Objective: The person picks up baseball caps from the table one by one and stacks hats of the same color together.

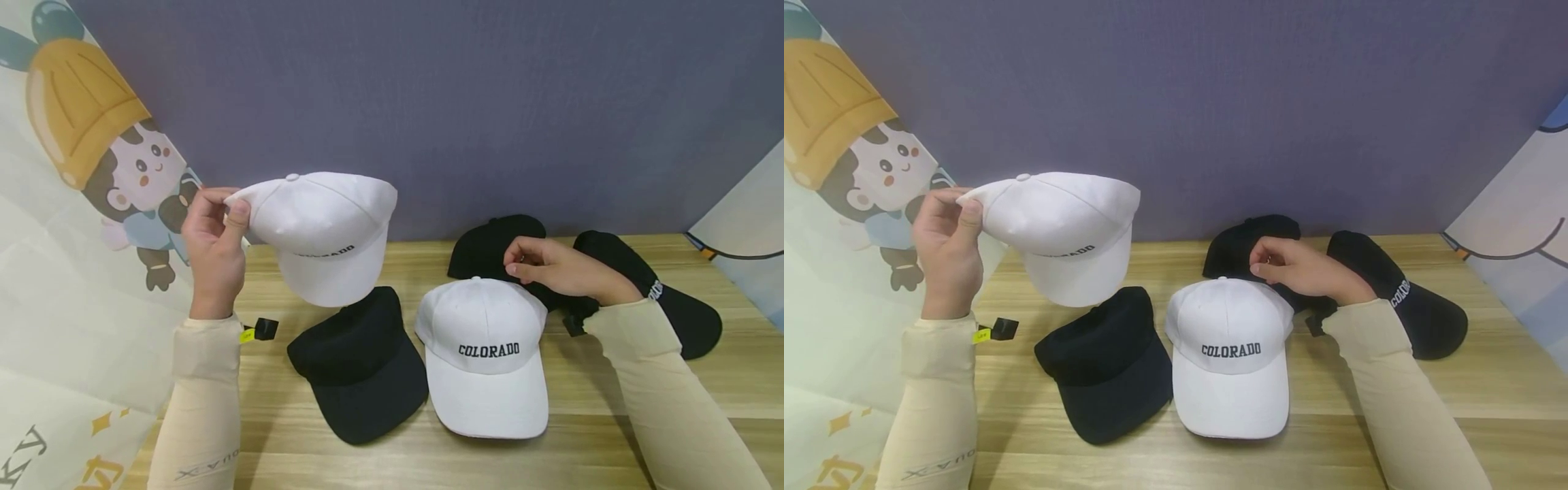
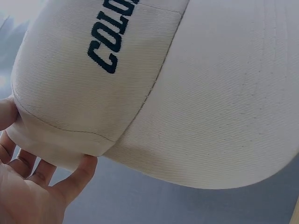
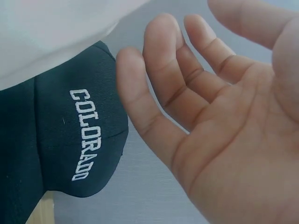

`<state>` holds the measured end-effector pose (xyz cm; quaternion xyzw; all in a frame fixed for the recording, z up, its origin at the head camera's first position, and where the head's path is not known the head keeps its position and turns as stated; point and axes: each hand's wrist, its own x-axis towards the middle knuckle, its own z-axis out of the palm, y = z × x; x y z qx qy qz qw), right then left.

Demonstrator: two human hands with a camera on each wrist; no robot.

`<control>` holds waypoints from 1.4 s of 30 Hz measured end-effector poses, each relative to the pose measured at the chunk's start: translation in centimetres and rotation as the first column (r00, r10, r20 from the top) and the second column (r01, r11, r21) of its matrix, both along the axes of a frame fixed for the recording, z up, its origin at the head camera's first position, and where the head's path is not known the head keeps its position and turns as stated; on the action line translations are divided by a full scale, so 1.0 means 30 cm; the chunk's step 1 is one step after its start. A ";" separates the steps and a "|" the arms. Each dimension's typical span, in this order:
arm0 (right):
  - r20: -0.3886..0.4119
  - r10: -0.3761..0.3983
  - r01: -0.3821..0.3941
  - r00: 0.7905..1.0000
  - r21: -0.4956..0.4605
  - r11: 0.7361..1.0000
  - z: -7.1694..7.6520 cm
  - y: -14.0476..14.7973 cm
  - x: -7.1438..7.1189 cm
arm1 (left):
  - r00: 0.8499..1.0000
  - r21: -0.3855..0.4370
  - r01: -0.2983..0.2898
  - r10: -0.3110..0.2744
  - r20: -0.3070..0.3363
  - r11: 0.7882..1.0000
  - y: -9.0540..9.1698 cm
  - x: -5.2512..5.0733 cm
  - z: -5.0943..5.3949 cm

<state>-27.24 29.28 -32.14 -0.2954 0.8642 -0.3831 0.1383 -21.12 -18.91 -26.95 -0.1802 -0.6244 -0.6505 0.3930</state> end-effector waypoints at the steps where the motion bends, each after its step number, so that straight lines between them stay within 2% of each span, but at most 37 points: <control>1: -0.001 -0.001 0.001 1.000 0.002 1.000 0.002 0.000 0.002 | 1.000 0.000 0.005 -0.005 0.001 1.000 0.002 0.001 -0.001; 6: -0.010 0.008 -0.008 1.000 -0.001 1.000 0.011 -0.005 0.010 | 0.998 0.029 0.066 -0.066 0.011 0.997 0.021 0.010 -0.001; 10: -0.020 0.023 -0.024 1.000 -0.012 1.000 0.017 -0.009 0.016 | 0.989 0.076 0.151 -0.151 -0.003 0.986 0.042 0.013 0.001; 13: -0.030 0.029 -0.030 0.999 -0.017 0.999 0.021 -0.013 0.021 | 0.983 0.071 0.183 -0.183 -0.006 0.981 0.059 0.017 0.001; 18: -0.048 0.032 -0.033 0.998 -0.019 0.999 0.020 -0.018 0.027 | 0.980 0.020 0.197 -0.198 0.016 0.980 0.083 0.018 -0.008; 29: -0.107 0.058 -0.060 0.993 -0.012 0.998 0.021 -0.034 0.034 | 0.978 -0.081 0.196 -0.189 0.084 0.977 0.153 0.012 -0.042; 38: -0.128 0.058 -0.058 0.990 0.003 0.998 0.042 -0.046 0.054 | 0.964 -0.090 0.239 -0.224 0.146 0.967 0.202 0.019 -0.057; 42: -0.136 0.062 -0.063 0.989 -0.004 0.998 0.051 -0.054 0.063 | 0.963 -0.110 0.243 -0.225 0.151 0.964 0.213 0.021 -0.060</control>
